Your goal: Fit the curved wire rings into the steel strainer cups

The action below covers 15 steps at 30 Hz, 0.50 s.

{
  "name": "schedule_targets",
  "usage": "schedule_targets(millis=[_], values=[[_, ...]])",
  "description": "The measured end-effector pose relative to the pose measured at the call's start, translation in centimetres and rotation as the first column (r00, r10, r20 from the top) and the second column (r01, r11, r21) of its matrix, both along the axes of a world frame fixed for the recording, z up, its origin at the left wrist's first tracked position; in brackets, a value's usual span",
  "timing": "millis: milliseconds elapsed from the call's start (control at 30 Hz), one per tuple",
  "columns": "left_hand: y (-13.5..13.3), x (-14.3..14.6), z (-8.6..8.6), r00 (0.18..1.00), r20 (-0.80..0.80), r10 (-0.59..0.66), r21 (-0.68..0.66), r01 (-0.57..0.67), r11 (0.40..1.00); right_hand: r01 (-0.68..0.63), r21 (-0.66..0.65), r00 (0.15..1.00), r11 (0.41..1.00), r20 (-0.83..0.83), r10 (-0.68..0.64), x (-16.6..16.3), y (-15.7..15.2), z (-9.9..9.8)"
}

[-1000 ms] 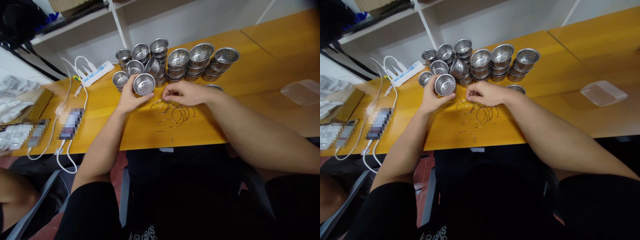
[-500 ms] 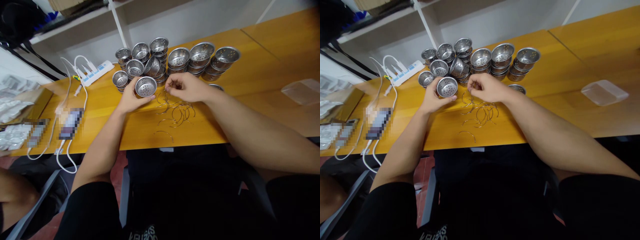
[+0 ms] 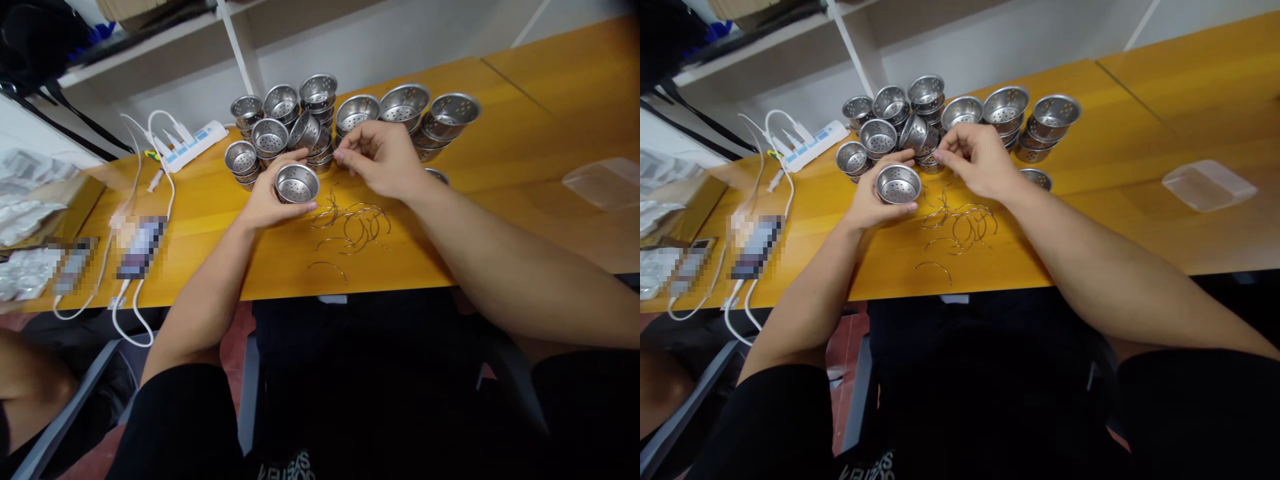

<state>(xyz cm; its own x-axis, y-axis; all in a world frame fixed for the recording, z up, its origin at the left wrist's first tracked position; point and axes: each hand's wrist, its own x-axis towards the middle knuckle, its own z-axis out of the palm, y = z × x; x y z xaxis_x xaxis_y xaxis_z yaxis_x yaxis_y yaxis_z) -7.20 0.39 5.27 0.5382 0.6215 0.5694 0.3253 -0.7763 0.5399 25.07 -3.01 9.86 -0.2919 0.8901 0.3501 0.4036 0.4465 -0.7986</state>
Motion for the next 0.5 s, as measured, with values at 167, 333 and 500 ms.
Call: schedule_targets(millis=[167,333,500], values=[[-1.5,1.1,0.6,0.998,-0.049,-0.036,-0.115,0.030,0.993,-0.034,0.038,0.999,0.999,-0.029,0.035,-0.2,0.3,-0.4],[-1.5,1.2,0.7,1.000,-0.015,-0.022,-0.110,0.020,0.994,-0.061,0.006,0.998,0.998,-0.034,0.062,0.1,0.6,-0.8],[-2.2,1.7,1.2,0.998,-0.058,-0.018,-0.122,0.010,0.992,-0.116,0.049,0.988,0.992,0.106,0.111,0.2,-0.1,-0.5]])
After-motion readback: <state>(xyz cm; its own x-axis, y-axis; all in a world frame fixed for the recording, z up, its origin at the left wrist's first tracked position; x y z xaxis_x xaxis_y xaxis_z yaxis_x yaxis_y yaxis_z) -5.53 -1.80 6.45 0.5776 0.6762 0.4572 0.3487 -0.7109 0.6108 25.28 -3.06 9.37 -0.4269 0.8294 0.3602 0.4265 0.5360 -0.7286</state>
